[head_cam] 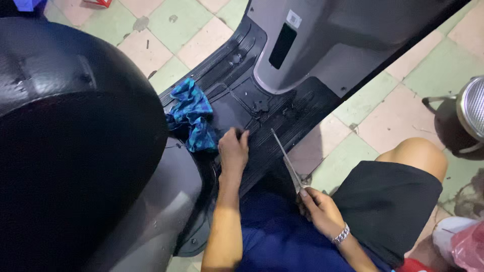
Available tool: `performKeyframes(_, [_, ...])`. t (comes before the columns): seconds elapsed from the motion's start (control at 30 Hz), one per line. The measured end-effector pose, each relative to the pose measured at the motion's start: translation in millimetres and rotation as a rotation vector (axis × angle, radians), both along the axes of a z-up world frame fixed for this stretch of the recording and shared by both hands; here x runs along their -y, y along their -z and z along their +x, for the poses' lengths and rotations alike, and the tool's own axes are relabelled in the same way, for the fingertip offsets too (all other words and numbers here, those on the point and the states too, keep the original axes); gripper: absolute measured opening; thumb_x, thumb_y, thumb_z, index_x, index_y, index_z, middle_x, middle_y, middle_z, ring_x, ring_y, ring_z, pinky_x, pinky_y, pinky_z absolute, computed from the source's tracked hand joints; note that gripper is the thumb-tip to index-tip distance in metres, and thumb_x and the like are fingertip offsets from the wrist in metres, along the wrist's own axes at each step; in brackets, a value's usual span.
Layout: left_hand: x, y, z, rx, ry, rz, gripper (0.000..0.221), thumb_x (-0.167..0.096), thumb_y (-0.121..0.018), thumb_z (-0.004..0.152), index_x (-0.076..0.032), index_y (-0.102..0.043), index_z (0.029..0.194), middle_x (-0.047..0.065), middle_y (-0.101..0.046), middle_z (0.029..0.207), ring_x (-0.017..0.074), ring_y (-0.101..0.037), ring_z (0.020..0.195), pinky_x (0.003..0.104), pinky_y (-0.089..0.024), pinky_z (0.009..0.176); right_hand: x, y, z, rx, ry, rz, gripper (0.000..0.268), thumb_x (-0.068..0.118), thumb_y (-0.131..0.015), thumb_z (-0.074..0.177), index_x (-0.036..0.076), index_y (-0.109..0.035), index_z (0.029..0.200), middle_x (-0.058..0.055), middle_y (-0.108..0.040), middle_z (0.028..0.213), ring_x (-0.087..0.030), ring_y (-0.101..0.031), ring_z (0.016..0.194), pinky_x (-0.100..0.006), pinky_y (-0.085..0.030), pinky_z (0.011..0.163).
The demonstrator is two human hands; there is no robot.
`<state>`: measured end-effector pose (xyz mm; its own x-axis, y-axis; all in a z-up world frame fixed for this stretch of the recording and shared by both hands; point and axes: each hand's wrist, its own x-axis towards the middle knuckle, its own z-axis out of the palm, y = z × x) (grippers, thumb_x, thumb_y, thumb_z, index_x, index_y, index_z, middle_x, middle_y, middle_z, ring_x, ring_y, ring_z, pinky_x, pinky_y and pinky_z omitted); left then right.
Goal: The person removes a plastic fairing panel from a scooter, uses a screwdriver to remove screws from the inner housing, and sets the components and tool on the workshop floor.
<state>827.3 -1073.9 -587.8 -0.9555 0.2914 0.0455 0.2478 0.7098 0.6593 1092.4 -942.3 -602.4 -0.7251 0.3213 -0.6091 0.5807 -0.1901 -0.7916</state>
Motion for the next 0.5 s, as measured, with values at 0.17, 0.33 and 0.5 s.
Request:
performKeyframes(0.17, [-30.8,-1.6,-3.3,0.281,-0.115,0.552,0.021,-0.016,-0.080,0.088,0.003,-0.072,0.093,0.014,-0.075,0.085,0.0224,-0.069,0.075,0.030,-0.055,0.069,-0.6,-10.3,-3.5,-0.047,0.001,0.003,0.036,0.032,-0.051,0.103,0.004,-0.068,0.087,-0.002,-0.061,0.062,-0.008,-0.051,0.050,-0.025,-0.042,0.047])
performKeyframes(0.33, [-53.9,-9.7,-0.2,0.741,0.027,0.899,0.029,-0.016,-0.074,0.094,0.004,-0.075,0.115,0.008,-0.077,0.097,0.0138,-0.071,0.080,0.026,-0.054,0.071,-2.4,-15.5,-7.1,-0.040,0.001,0.055,0.037,0.031,-0.051,0.103,0.005,-0.068,0.085,-0.002,-0.062,0.061,-0.008,-0.052,0.049,-0.025,-0.043,0.046])
performKeyframes(0.5, [-66.2,-22.9,4.3,0.960,0.133,1.006,0.028,-0.015,-0.068,0.096,0.007,-0.069,0.115,0.014,-0.077,0.101,0.0197,-0.075,0.087,0.031,-0.060,0.076,-3.5,-20.4,-2.5,-0.060,0.066,0.080,0.037,0.033,-0.052,0.103,0.005,-0.069,0.086,-0.002,-0.062,0.062,-0.008,-0.052,0.050,-0.024,-0.042,0.046])
